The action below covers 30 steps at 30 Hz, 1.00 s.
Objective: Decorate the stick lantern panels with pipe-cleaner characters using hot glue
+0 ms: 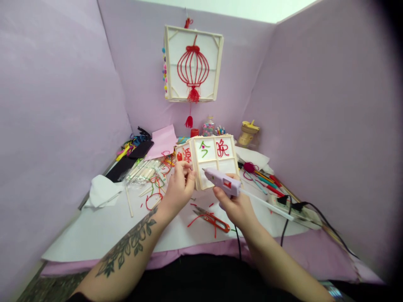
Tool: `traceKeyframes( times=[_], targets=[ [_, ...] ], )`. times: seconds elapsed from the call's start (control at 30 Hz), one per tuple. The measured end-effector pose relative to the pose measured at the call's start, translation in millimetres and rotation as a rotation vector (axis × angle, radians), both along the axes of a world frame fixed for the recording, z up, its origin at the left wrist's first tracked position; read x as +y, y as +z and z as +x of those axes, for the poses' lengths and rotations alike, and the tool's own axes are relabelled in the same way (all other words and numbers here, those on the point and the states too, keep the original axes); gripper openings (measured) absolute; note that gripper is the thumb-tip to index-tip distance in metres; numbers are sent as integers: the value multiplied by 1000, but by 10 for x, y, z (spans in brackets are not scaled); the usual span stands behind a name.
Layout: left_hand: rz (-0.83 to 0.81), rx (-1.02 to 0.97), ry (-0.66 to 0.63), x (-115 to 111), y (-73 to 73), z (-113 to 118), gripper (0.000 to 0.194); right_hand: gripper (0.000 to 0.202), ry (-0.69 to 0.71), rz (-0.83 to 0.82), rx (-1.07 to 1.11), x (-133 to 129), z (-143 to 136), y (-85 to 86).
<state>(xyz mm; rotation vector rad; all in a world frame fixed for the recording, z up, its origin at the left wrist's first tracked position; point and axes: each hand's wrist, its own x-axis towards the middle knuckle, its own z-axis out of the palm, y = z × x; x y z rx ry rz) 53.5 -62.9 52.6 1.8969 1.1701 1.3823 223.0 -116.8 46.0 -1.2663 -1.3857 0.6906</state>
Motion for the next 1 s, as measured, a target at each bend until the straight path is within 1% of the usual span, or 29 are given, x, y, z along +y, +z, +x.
traceKeyframes(
  times=[0.13, 0.33, 0.4, 0.53, 0.67, 1.0],
  targets=[
    [22, 0, 12, 1, -8, 2, 15, 36, 14, 13, -12, -7, -14, 34],
    [26, -5, 9, 20, -30, -18, 16, 31, -36, 88, -103, 4, -17, 40],
    [29, -5, 15, 23, -35, -21, 15, 32, -34, 76, -101, 10, -25, 45],
    [34, -3, 24, 16, -33, -16, 14, 34, 13, 29, -28, 18, -45, 47],
    [20, 2, 40, 3, -22, -9, 14, 32, -3, 33, -50, 21, -45, 34],
    [40, -8, 21, 8, -15, -9, 12, 33, 12, 1, -32, 31, -35, 51]
  ],
)
